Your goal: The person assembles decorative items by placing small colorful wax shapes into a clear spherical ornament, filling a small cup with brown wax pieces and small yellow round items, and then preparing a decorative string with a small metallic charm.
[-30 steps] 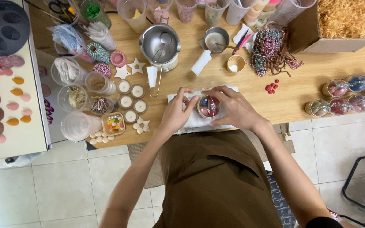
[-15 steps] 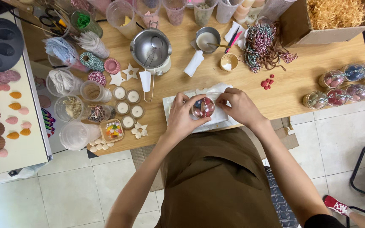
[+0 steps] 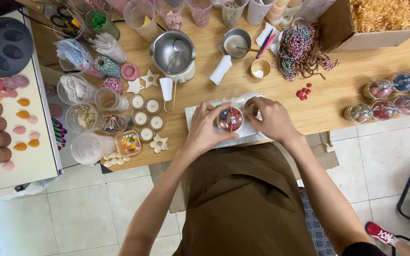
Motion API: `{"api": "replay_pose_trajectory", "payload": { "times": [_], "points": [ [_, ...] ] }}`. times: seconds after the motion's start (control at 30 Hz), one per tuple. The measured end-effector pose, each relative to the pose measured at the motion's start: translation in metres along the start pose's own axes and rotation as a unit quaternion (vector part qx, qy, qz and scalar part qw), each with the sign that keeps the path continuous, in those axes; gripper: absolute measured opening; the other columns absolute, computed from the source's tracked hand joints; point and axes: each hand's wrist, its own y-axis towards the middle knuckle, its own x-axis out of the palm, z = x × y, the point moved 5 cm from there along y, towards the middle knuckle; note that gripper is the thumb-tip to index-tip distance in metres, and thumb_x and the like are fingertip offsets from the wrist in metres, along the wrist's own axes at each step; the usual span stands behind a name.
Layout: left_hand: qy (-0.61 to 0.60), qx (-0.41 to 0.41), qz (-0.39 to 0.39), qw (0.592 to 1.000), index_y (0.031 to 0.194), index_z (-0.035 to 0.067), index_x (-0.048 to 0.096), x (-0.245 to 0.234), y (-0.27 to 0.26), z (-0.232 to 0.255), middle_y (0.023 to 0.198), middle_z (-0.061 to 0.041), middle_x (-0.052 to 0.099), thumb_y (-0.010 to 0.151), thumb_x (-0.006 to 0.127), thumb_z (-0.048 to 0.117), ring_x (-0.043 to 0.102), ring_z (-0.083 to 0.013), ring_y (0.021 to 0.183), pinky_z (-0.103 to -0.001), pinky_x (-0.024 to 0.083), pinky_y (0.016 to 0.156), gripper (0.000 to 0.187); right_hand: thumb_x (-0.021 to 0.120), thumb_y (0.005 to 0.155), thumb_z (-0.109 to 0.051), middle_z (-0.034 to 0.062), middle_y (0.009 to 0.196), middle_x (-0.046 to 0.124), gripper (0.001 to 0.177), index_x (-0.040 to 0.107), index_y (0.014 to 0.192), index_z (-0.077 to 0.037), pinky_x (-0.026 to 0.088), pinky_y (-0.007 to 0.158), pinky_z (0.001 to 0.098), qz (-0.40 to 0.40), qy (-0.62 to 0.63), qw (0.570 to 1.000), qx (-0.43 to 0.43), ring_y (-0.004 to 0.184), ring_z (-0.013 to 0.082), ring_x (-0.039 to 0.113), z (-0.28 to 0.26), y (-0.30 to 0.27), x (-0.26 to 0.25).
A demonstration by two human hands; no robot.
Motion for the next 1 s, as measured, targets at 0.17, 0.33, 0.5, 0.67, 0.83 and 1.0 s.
{"api": "replay_pose_trajectory", "payload": {
  "times": [0.17, 0.33, 0.5, 0.67, 0.83, 1.0],
  "points": [
    [-0.04, -0.175, -0.139, 0.974, 0.146, 0.008, 0.045, -0.02, -0.005, -0.025, 0.105, -0.014, 0.064, 0.074, 0.087, 0.05, 0.065, -0.029, 0.095, -0.042, 0.055, 0.084, 0.093, 0.075, 0.085, -0.022, 0.0111, 0.091, 0.073, 0.032, 0.07, 0.113, -0.005, 0.055, 0.07, 0.0436, -0.019, -0.026, 0.999, -0.004, 0.078, 0.0319, 0.071, -0.007, -0.011, -0.039],
    [0.042, -0.223, -0.142, 0.964, 0.103, 0.008, 0.076, -0.055, -0.015, -0.029, 0.095, -0.016, 0.07, 0.094, 0.071, 0.043, 0.067, -0.0279, 0.093, -0.041, 0.052, 0.086, 0.037, 0.075, 0.088, -0.019, 0.0099, 0.088, 0.072, 0.02, 0.075, 0.105, -0.01, 0.055, 0.071, 0.0429, 0.001, -0.088, 0.996, -0.011, 0.078, 0.0308, 0.07, -0.022, -0.019, -0.069],
    [-0.095, -0.119, -0.1, 0.983, 0.083, 0.001, 0.072, -0.067, -0.011, -0.017, 0.098, -0.017, 0.07, 0.098, 0.07, 0.036, 0.068, -0.0257, 0.095, -0.035, 0.053, 0.086, 0.037, 0.076, 0.089, -0.016, 0.0122, 0.089, 0.072, 0.014, 0.076, 0.098, -0.006, 0.054, 0.066, 0.0405, 0.037, -0.071, 0.997, 0.003, 0.073, 0.0283, 0.07, -0.049, -0.026, -0.1],
    [-0.304, -0.032, -0.149, 0.94, 0.098, 0.008, 0.075, -0.042, 0.009, -0.009, 0.119, -0.002, 0.075, 0.098, 0.067, 0.031, 0.068, -0.0139, 0.105, -0.03, 0.053, 0.093, 0.024, 0.076, 0.089, -0.011, 0.0124, 0.089, 0.073, 0.012, 0.074, 0.097, -0.001, 0.057, 0.068, 0.0356, 0.032, -0.005, 0.999, -0.025, 0.076, 0.0236, 0.073, -0.079, -0.02, -0.11],
    [-0.4, 0.014, -0.157, 0.903, 0.11, 0.003, 0.073, -0.013, 0.022, 0.005, 0.109, -0.003, 0.075, 0.091, 0.08, 0.018, 0.068, -0.0127, 0.105, -0.031, 0.054, 0.097, 0.025, 0.075, 0.086, -0.007, 0.0109, 0.091, 0.076, 0.013, 0.076, 0.098, -0.003, 0.058, 0.068, 0.0345, 0.019, 0.042, 0.998, -0.049, 0.08, 0.0221, 0.076, -0.095, -0.012, -0.103],
    [-0.466, -0.016, -0.15, 0.872, 0.121, 0.004, 0.066, 0.003, 0.026, 0.018, 0.1, 0.0, 0.071, 0.085, 0.081, 0.011, 0.065, -0.0078, 0.094, -0.027, 0.057, 0.074, 0.039, 0.076, 0.085, -0.007, 0.0119, 0.09, 0.076, 0.016, 0.077, 0.1, -0.003, 0.058, 0.069, 0.0343, 0.02, 0.052, 0.997, -0.06, 0.08, 0.0235, 0.075, -0.105, -0.008, -0.1]
  ]
}}
